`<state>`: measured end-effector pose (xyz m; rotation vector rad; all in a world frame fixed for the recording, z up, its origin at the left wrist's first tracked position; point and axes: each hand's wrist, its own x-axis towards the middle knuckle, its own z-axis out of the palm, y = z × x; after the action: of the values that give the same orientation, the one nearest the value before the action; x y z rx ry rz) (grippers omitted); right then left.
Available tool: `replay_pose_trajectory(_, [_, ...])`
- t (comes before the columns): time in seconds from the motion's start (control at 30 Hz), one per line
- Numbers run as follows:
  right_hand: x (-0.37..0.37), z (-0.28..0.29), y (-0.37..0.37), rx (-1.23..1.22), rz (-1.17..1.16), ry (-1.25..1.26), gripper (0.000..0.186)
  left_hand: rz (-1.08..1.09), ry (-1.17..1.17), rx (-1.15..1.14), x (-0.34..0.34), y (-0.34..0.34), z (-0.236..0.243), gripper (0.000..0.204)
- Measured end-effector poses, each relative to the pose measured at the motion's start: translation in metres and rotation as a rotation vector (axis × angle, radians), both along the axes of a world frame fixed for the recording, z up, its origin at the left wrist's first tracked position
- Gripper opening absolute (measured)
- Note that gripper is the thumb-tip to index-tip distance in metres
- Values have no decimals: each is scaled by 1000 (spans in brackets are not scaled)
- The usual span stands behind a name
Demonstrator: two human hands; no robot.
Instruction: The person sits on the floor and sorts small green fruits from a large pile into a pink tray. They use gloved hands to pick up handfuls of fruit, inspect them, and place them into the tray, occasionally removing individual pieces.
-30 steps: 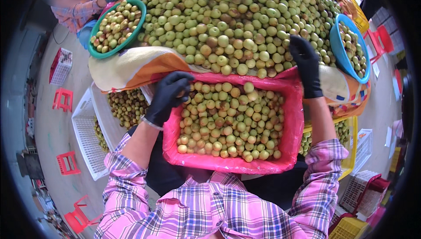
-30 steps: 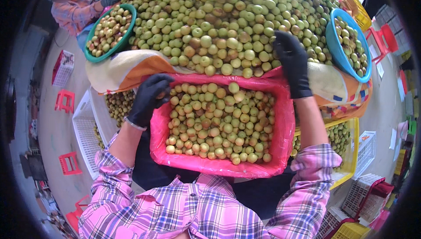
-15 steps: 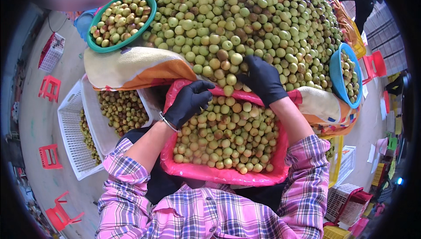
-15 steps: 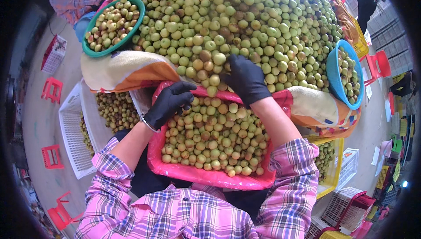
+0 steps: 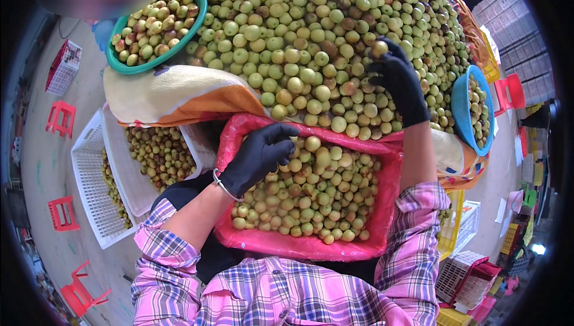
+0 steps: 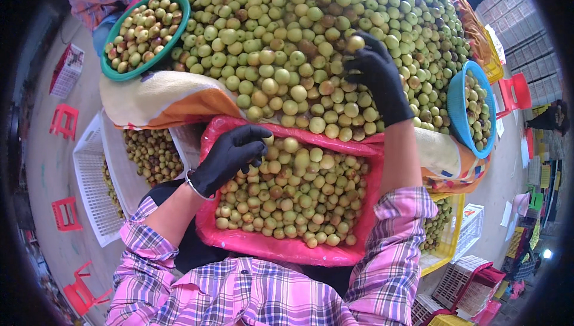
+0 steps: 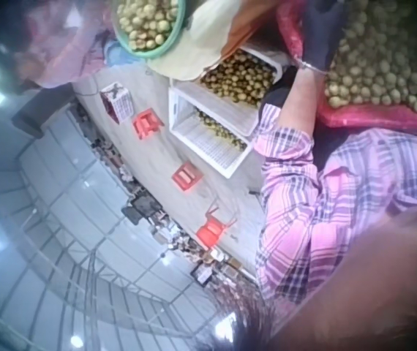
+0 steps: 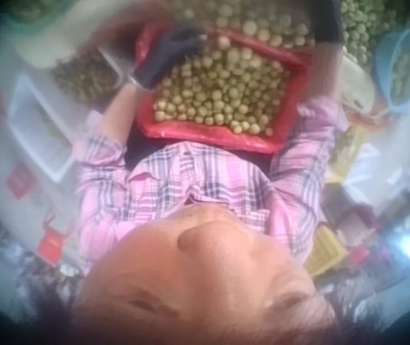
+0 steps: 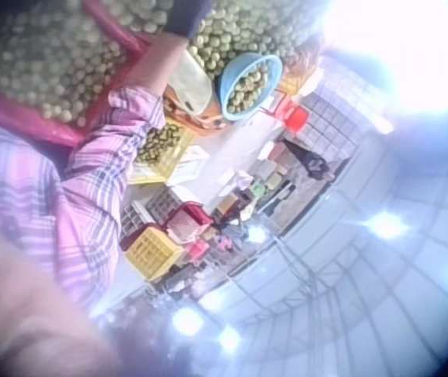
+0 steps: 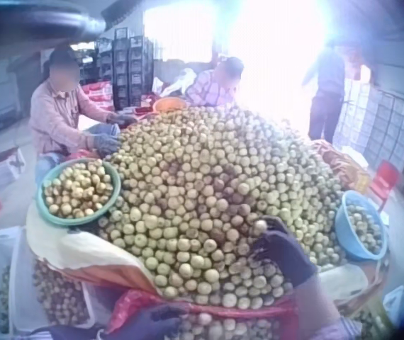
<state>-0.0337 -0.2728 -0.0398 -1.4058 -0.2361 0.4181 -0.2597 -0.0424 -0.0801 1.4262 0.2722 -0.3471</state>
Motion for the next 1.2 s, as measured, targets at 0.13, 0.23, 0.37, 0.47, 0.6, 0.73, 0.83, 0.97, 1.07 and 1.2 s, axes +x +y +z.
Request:
replay_pose_trajectory(0.13, [26,14,12,-224,-43,-70,28,-5,-26,-46,-3,-6,3,36])
replay_pose_trajectory(0.23, [32,-16,37,-864,96,-709,23,-23,-22,-31,-3,-10,4,36])
replay_pose_trajectory(0.37, [6,-8,68,-1256,175,-969,22,-28,-37,23,-4,-6,-3,36])
replay_pose_trajectory(0.47, [8,-8,72,-1388,233,-944,26,22,-134,254,-2,-4,-17,31])
replay_pose_trajectory(0.6, [10,-11,62,-1231,359,-1025,27,151,-237,414,4,9,-20,24])
replay_pose_trajectory(0.73, [-1,1,27,-659,360,-413,34,275,-603,836,25,26,-13,24])
replay_pose_trajectory(0.83, [-20,-7,-15,105,247,103,47,233,-672,1003,41,27,-3,27])
replay_pose_trajectory(0.97, [-39,-12,-42,376,101,226,45,44,-555,1190,58,21,-12,32])
replay_pose_trajectory(1.07, [-26,-18,-54,44,-99,168,37,-28,-497,1205,61,13,-10,40])
replay_pose_trajectory(1.2, [-9,1,-24,-318,-153,-135,23,-32,-479,1214,62,9,-4,41])
